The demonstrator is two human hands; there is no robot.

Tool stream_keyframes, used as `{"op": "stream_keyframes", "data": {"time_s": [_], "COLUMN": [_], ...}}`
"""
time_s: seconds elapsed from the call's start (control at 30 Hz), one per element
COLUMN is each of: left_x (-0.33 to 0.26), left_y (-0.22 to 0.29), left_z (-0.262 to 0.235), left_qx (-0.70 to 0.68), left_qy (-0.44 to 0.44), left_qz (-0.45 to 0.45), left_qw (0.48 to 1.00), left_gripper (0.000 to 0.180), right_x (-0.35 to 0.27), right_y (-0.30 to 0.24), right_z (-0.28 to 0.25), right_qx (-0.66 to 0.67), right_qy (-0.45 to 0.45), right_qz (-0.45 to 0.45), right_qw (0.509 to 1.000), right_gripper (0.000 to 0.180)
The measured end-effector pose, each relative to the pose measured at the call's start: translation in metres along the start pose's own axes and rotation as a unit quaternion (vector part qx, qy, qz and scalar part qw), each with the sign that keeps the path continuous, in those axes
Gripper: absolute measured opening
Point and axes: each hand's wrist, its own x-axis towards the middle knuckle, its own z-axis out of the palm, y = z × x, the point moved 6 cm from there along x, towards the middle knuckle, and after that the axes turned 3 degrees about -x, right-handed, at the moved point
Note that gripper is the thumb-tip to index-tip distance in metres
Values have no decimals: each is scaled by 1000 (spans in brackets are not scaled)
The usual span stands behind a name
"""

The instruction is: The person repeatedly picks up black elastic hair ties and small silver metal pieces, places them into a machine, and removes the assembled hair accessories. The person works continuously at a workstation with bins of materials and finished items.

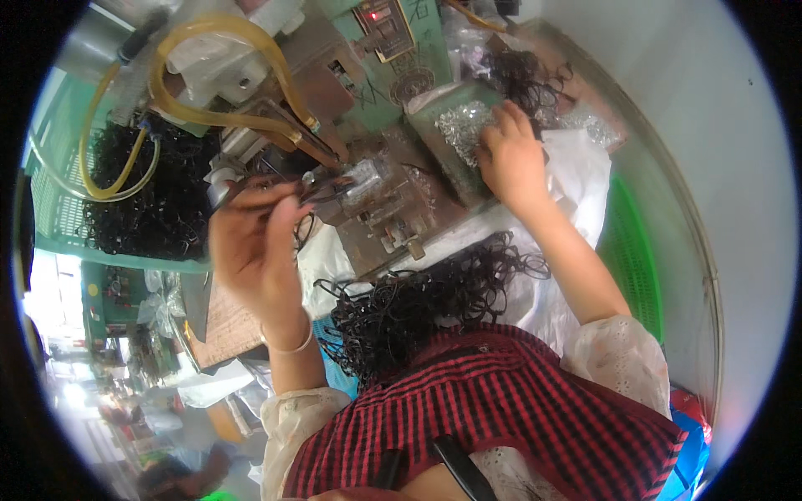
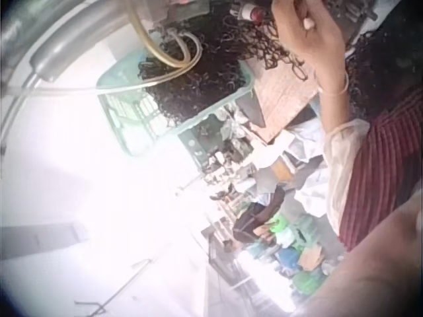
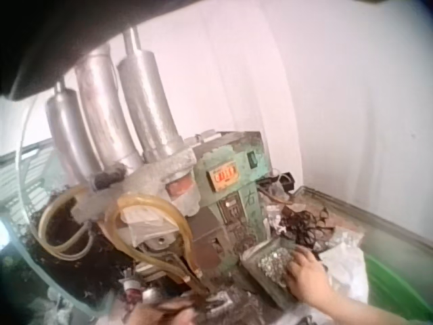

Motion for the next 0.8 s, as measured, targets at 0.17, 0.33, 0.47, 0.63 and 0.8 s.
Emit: {"op": "stream_keyframes", "data": {"time_s": [0.17,0.33,0.47,0.63,0.8], "left_x": [14,19,19,9,-39], "left_y": [-13,-12,-12,-12,-21], "left_z": [20,21,26,19,-54], "left_qx": [-36,12,33,89,304], "left_qy": [-40,-23,-22,-39,104], "left_qz": [-53,-30,7,-5,145], "left_qw": [997,999,999,995,936], "left_gripper": [9,15,15,17,22], "right_x": [17,19,17,22,-6], "right_y": [4,16,14,6,52], "right_z": [20,28,23,23,26], "right_qx": [81,47,71,63,202], "right_qy": [-11,-11,-34,-4,-19], "right_qz": [0,35,48,31,183], "right_qw": [997,998,996,998,962], "right_gripper": [13,13,12,13,17]}}
